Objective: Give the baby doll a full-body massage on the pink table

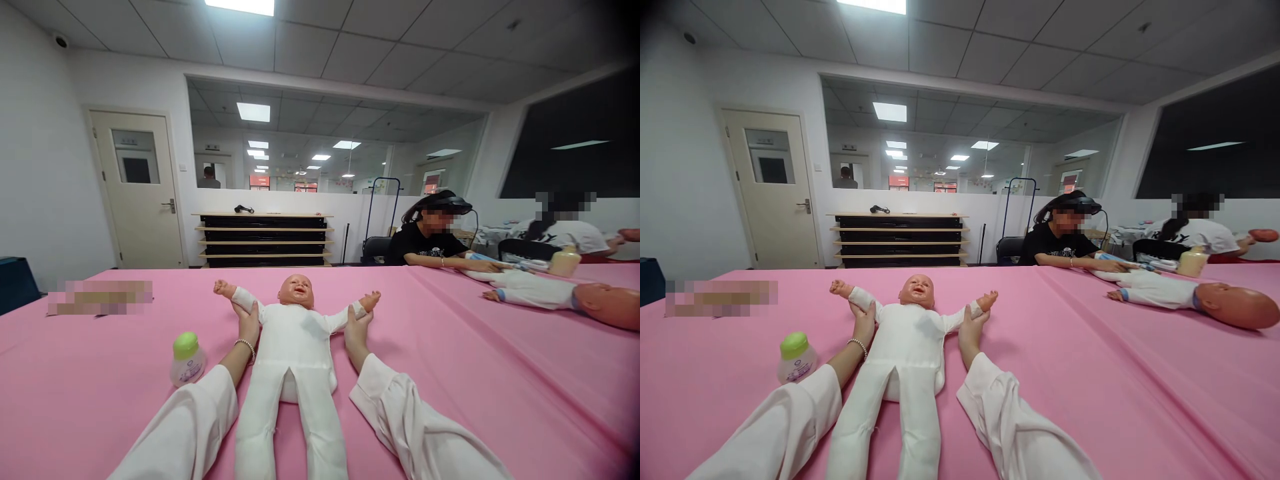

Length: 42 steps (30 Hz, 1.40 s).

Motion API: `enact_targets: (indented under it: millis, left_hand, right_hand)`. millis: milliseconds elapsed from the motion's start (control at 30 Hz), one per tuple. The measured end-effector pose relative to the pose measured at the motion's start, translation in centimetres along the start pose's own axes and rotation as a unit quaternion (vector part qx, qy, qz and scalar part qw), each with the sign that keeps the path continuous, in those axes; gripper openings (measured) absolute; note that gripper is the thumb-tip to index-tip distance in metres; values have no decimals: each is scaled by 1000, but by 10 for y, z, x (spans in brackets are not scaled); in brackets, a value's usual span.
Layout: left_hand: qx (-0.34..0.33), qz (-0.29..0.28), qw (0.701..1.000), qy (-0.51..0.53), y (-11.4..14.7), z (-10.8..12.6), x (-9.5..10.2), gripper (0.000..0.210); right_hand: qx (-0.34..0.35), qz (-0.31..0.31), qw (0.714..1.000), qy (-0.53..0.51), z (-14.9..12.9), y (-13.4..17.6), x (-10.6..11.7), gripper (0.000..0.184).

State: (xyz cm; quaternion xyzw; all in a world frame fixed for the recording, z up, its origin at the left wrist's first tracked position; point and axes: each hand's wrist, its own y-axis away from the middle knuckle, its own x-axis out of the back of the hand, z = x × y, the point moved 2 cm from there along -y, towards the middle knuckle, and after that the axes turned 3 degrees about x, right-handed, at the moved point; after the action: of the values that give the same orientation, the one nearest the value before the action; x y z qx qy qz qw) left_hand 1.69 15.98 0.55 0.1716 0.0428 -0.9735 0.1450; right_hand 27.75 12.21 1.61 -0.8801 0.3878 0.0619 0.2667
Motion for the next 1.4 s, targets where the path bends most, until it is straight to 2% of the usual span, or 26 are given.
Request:
enact_targets:
  millis: [67, 133, 200, 267, 400, 600, 700, 900, 1067, 1167, 1233, 1333, 1400]
  left_hand:
    - [-100, -5, 983, -152, -7, 1, -3, 80]
    - [-140, -33, 955, -259, -14, 0, -7, 76]
    - [-140, -61, 938, -312, -21, -2, -10, 69]
    - [-131, -73, 920, -363, -26, -2, -11, 63]
    - [-104, -64, 862, -492, -32, -1, -12, 58]
    - [-40, -26, 792, -608, -34, 0, -15, 54]
    - [-30, -30, 770, -636, -34, 1, -16, 51]
    - [-33, -32, 771, -635, -32, 3, -17, 52]
    - [-36, -21, 792, -609, -33, 0, -14, 55]
    - [-42, -16, 804, -592, -32, -1, -12, 54]
    - [-49, -17, 811, -582, -32, -2, -11, 54]
    - [-58, -16, 825, -562, -30, -1, -8, 55]
    - [-67, -11, 839, -540, -29, 0, -6, 56]
  right_hand:
    - [34, -43, 998, 21, 1, -4, -11, 71]
    - [18, -82, 995, 60, 7, -10, -21, 78]
    - [8, -117, 988, 98, 16, -16, -31, 82]
    - [40, -152, 980, 119, 25, -21, -40, 78]
    - [89, -220, 955, 178, 41, -25, -54, 65]
    - [66, -310, 905, 282, 53, -29, -63, 51]
    - [45, -339, 890, 302, 54, -30, -65, 46]
    - [23, -343, 888, 306, 50, -29, -65, 44]
    - [33, -321, 904, 279, 46, -25, -63, 45]
    - [54, -274, 932, 231, 43, -24, -60, 54]
    - [39, -230, 947, 221, 43, -24, -57, 62]
    - [-3, -167, 959, 230, 42, -23, -53, 71]
    - [13, -135, 966, 221, 38, -22, -50, 70]
